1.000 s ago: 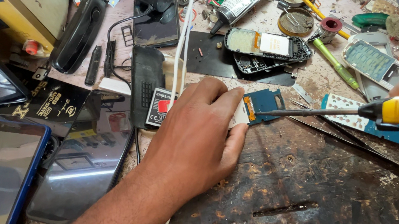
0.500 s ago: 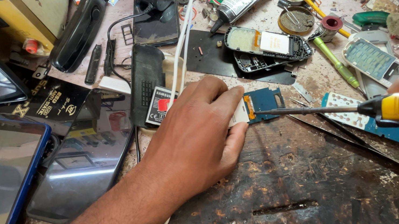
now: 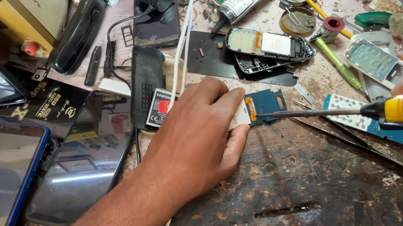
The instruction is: The person solders a flex cable connector onto a blue phone motherboard using a soldering iron, pressing the component steady with one hand. They then lift the board, fit it into a phone housing, and reassemble the phone by attaching the back cover and inserting a battery.
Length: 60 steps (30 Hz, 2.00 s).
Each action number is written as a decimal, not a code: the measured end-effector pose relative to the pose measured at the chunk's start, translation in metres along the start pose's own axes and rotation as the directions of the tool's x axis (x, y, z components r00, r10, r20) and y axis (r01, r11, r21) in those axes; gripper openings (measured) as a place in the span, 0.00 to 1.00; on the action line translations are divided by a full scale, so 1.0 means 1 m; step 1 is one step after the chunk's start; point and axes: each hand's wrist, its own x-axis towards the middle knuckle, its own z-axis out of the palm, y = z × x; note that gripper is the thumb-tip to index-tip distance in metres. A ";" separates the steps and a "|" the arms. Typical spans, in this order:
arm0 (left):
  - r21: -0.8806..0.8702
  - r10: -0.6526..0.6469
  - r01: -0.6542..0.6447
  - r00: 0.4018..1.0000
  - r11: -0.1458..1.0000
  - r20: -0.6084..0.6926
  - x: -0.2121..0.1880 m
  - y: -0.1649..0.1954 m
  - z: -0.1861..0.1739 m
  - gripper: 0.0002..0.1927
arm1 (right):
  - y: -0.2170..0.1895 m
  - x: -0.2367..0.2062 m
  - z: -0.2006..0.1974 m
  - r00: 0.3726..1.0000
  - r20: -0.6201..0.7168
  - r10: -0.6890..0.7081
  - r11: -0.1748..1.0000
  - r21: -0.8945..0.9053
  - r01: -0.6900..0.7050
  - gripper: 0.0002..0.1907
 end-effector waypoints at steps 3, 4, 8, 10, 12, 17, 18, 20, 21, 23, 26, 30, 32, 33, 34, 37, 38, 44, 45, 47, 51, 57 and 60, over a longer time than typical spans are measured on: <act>0.001 0.007 -0.007 1.000 1.000 -0.001 0.000 0.000 0.000 0.23 | 0.006 -0.003 -0.001 1.000 0.006 -0.002 1.000 -0.020 0.002 0.19; 0.003 0.011 -0.011 1.000 1.000 -0.002 -0.001 0.000 -0.001 0.23 | 0.006 -0.003 -0.002 1.000 0.008 -0.003 1.000 -0.029 0.003 0.19; 0.001 0.007 -0.007 1.000 1.000 0.002 -0.001 0.000 -0.001 0.23 | 0.003 -0.002 -0.002 1.000 0.027 -0.010 0.998 -0.060 0.012 0.19; 0.000 0.006 -0.006 1.000 1.000 0.005 -0.001 -0.001 -0.001 0.23 | -0.001 0.001 -0.003 0.999 0.044 -0.010 0.999 -0.050 0.012 0.20; -0.005 0.003 -0.003 1.000 1.000 0.003 -0.001 -0.001 -0.001 0.23 | -0.002 0.004 -0.001 0.997 0.050 -0.050 0.998 -0.025 0.051 0.20; -0.013 -0.002 0.002 1.000 1.000 -0.002 -0.001 -0.001 0.000 0.24 | -0.003 0.004 -0.001 0.999 0.031 -0.037 0.999 -0.028 0.038 0.21; -0.008 -0.002 0.002 1.000 1.000 -0.003 -0.001 -0.001 -0.001 0.24 | -0.001 0.004 0.000 0.998 0.037 -0.042 0.999 -0.026 0.043 0.21; -0.008 -0.001 0.001 1.000 1.000 -0.001 -0.001 -0.001 -0.001 0.24 | 0.001 0.002 -0.003 0.998 0.055 -0.033 0.999 -0.039 0.035 0.19; -0.012 -0.002 0.002 1.000 1.000 0.003 0.000 -0.001 -0.001 0.24 | 0.002 0.001 -0.004 0.997 0.062 -0.042 0.999 -0.032 0.044 0.19; -0.013 -0.006 0.006 1.000 1.000 0.007 -0.001 -0.001 -0.001 0.24 | 0.004 0.000 -0.004 0.997 0.066 -0.048 0.998 -0.028 0.050 0.19; -0.012 -0.007 0.007 1.000 1.000 0.007 -0.001 0.000 -0.002 0.24 | 0.005 -0.001 -0.004 0.996 0.069 -0.054 0.998 -0.023 0.056 0.19; -0.008 0.000 0.001 1.000 1.000 0.008 -0.001 0.000 -0.001 0.24 | 0.003 0.000 -0.004 0.996 0.073 -0.051 0.998 -0.027 0.054 0.19; -0.004 -0.002 0.002 1.000 1.000 0.008 -0.001 0.000 0.000 0.24 | 0.002 0.002 -0.005 0.996 0.075 -0.046 0.999 -0.025 0.048 0.19; -0.003 -0.005 0.005 1.000 1.000 0.008 -0.001 0.000 0.000 0.24 | 0.002 0.002 -0.005 0.997 0.071 -0.044 0.999 -0.027 0.046 0.19; -0.004 -0.005 0.005 1.000 1.000 0.007 -0.001 0.000 0.000 0.24 | 0.002 0.003 -0.004 0.996 0.076 -0.049 0.998 -0.023 0.051 0.19; -0.006 -0.007 0.007 1.000 1.000 0.015 0.000 0.000 0.000 0.24 | 0.002 0.003 -0.003 0.995 0.056 -0.079 0.997 -0.002 0.080 0.19; -0.007 -0.006 0.006 1.000 1.000 0.015 0.000 0.000 0.000 0.24 | 0.003 0.003 -0.002 0.996 0.045 -0.082 0.997 0.000 0.082 0.19; -0.011 -0.010 0.011 1.000 1.000 0.019 0.000 0.002 -0.001 0.24 | 0.007 0.003 -0.002 0.996 0.057 -0.073 0.997 -0.016 0.074 0.19; -0.017 -0.010 0.010 1.000 1.000 0.019 -0.001 0.002 -0.002 0.23 | 0.007 0.003 -0.003 0.996 0.060 -0.071 0.997 -0.003 0.071 0.19; -0.018 -0.009 0.009 1.000 1.000 0.021 -0.001 0.002 -0.001 0.23 | 0.007 0.003 -0.003 0.997 0.052 -0.065 0.998 0.018 0.064 0.19; -0.004 -0.004 0.004 1.000 1.000 0.020 -0.001 0.001 -0.002 0.23 | 0.006 0.002 -0.002 0.998 0.046 -0.039 0.999 -0.022 0.040 0.18; -0.006 0.008 -0.008 1.000 1.000 0.016 0.000 0.003 -0.002 0.23 | 0.006 0.003 -0.004 0.998 0.032 -0.053 0.999 0.009 0.053 0.17; -0.013 0.015 -0.015 1.000 1.000 0.013 0.000 0.004 -0.002 0.23 | 0.006 0.002 -0.005 0.997 0.028 -0.068 0.998 -0.014 0.068 0.16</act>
